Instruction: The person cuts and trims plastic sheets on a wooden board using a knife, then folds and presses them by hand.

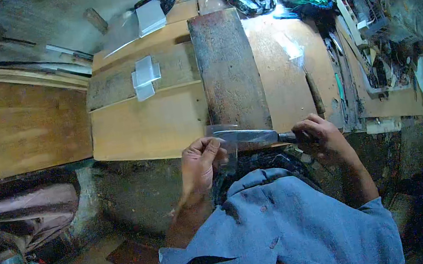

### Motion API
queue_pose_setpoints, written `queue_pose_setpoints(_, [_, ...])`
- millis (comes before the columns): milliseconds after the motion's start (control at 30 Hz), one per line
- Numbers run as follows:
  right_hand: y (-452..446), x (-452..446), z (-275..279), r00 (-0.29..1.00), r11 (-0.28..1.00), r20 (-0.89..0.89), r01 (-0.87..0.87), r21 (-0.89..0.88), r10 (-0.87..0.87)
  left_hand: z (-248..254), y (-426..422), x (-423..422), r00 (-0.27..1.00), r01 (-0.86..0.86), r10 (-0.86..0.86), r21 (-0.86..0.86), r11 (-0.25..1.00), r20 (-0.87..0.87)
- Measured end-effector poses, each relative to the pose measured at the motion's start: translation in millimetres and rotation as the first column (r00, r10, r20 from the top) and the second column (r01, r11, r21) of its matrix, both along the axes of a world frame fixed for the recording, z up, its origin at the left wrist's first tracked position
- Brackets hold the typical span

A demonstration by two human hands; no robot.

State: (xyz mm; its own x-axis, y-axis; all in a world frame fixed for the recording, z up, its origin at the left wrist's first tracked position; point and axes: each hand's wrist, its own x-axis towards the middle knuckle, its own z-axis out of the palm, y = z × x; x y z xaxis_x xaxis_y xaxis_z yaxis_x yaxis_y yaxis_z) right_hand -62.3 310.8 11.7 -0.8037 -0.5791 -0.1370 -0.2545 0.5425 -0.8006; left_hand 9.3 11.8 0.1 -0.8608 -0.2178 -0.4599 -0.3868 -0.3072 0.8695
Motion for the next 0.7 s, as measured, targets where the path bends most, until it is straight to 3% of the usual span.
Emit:
queue_pose_setpoints(200, [-14, -2, 9, 1.0, 1.0, -0.029, -0.004, 0.008, 0.004, 0, 4, -2, 0.991, 0.124, -0.12, 0.077, 0.989, -0.054])
queue_pose_setpoints(300, [-11, -5, -2, 0.996, 0.997, -0.069, -0.044, 0.058, 0.048, 2, 3, -2, 0.967, 0.254, -0.253, 0.009, 0.967, -0.04])
queue_pose_setpoints(433, [-20, -5, 0, 0.998, 0.998, -0.039, -0.042, 0.056, 0.044, -6, 10, -2, 0.947, 0.318, -0.315, 0.049, 0.947, -0.063])
queue_pose_setpoints(533, [-24, -6, -8, 0.991, 0.995, -0.111, -0.063, 0.071, 0.071, 5, 17, 1, 0.931, 0.362, -0.358, -0.041, 0.931, 0.076])
queue_pose_setpoints(600, [-31, -8, 4, 0.985, 0.995, -0.147, -0.08, 0.064, 0.089, 0, 19, 5, 0.917, 0.377, -0.392, 0.159, 0.913, 0.077])
queue_pose_setpoints(633, [-30, -10, 4, 0.985, 0.995, -0.147, -0.079, 0.064, 0.088, 2, 19, 5, 0.917, 0.377, -0.392, 0.159, 0.912, 0.076])
queue_pose_setpoints(700, [-25, -18, 4, 0.962, 0.993, -0.248, -0.114, 0.026, 0.117, 8, 18, 6, 0.862, 0.391, -0.421, 0.158, 0.907, 0.283])
